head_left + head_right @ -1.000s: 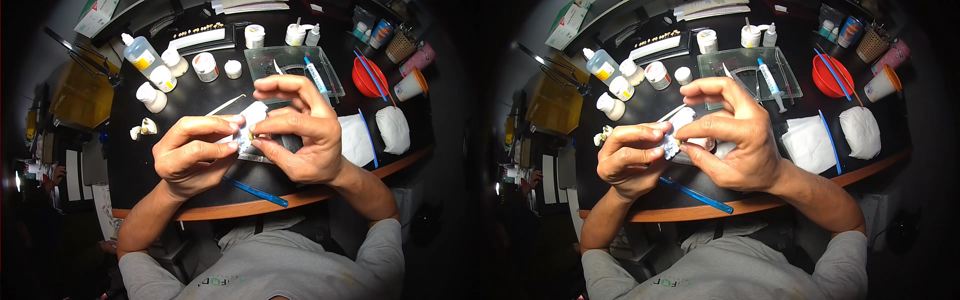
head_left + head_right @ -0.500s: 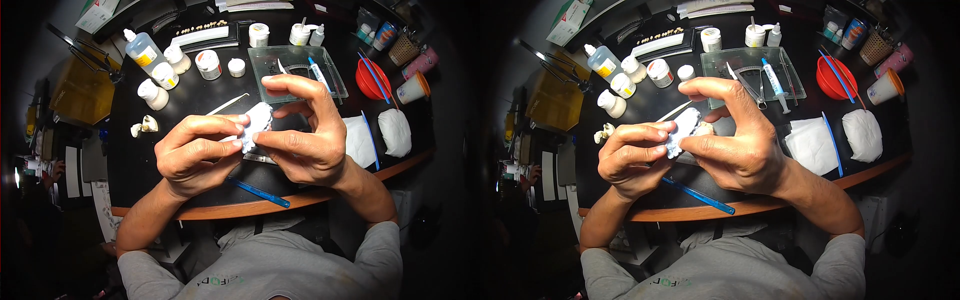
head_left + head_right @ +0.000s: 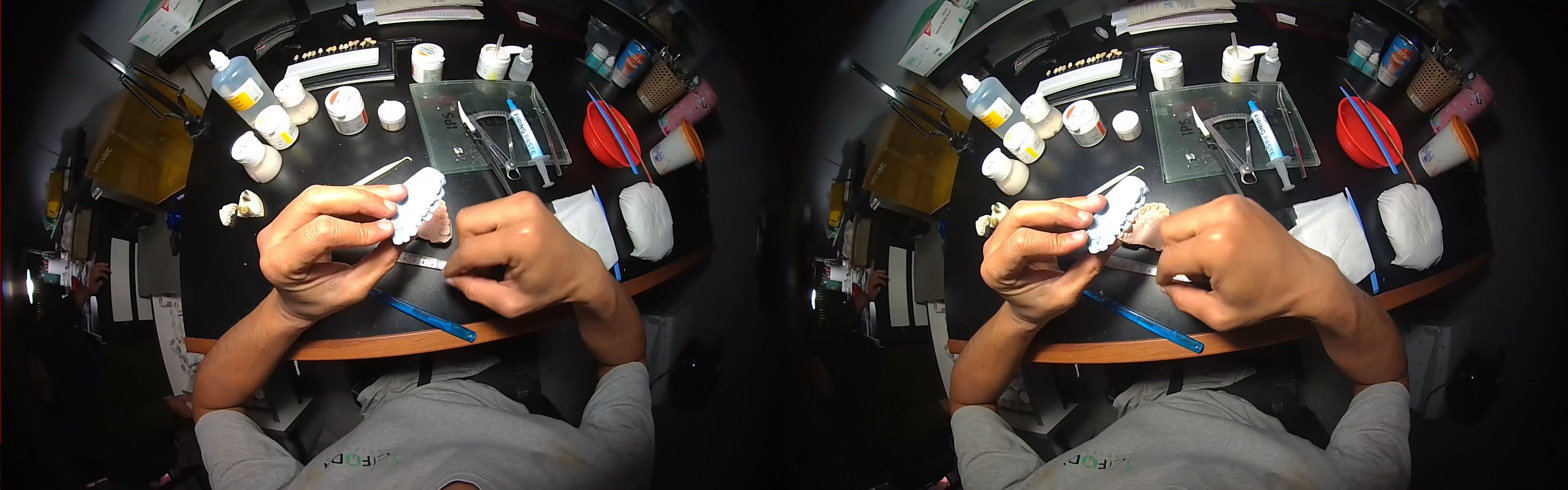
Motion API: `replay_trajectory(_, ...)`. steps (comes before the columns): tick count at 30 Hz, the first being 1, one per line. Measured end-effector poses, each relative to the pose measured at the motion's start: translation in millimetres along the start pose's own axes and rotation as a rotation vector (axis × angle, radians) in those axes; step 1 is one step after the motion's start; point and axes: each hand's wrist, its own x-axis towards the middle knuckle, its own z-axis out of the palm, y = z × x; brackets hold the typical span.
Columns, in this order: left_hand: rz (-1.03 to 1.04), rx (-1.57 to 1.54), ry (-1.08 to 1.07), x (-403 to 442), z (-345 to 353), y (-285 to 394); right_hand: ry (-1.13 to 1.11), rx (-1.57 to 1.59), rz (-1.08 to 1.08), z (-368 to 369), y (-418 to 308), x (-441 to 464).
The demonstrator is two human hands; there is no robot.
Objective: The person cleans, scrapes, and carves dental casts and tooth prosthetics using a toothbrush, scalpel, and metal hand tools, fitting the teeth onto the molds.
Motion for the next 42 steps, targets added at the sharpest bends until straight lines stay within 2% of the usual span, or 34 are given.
replay_trajectory(3, -0.037, -0.038, 0.022, -2, 1, -1, -0.201, -0.136, 0.054, 2, -6, 0)
replay_trajectory(5, -0.085, -0.080, 0.029, -3, 2, -2, -0.257, -0.200, 0.065, 8, -6, -1)
replay_trajectory(9, -0.289, -0.223, 0.091, -2, 5, 6, -0.302, -0.257, 0.089, 14, -6, -2)
replay_trajectory(12, -0.295, -0.263, 0.122, -3, 7, 4, -0.329, -0.198, 0.126, 10, -7, -2)
replay_trajectory(16, -0.322, -0.315, 0.163, -2, 9, 5, -0.188, -0.101, 0.131, -8, -8, 0)
replay_trajectory(19, -0.300, -0.292, 0.164, 1, 4, 3, -0.102, -0.248, 0.257, -21, -4, -5)
replay_trajectory(20, -0.348, -0.268, 0.145, 0, 1, 4, -0.131, -0.256, 0.336, -26, -8, -5)
replay_trajectory(23, -0.318, -0.282, 0.182, 6, -6, 0, -0.265, -0.245, 0.425, -30, -8, -8)
replay_trajectory(27, -0.343, -0.189, 0.144, 12, -20, 10, -0.273, -0.312, 0.344, -14, -11, -8)
replay_trajectory(29, -0.360, -0.212, 0.185, 6, -25, 23, -0.223, -0.349, 0.310, -2, -9, -10)
replay_trajectory(33, -0.486, -0.059, 0.361, -33, -20, 68, -0.174, -0.328, 0.379, 9, -12, -7)
replay_trajectory(35, -0.450, 0.035, 0.371, -62, -16, 81, -0.146, -0.243, 0.376, 11, -14, -6)
replay_trajectory(37, -0.539, -0.016, 0.495, -87, -1, 97, -0.149, -0.191, 0.364, 11, -12, -7)
replay_trajectory(42, -0.635, -0.008, 0.523, -112, 17, 117, -0.147, -0.212, 0.276, 7, -22, -11)
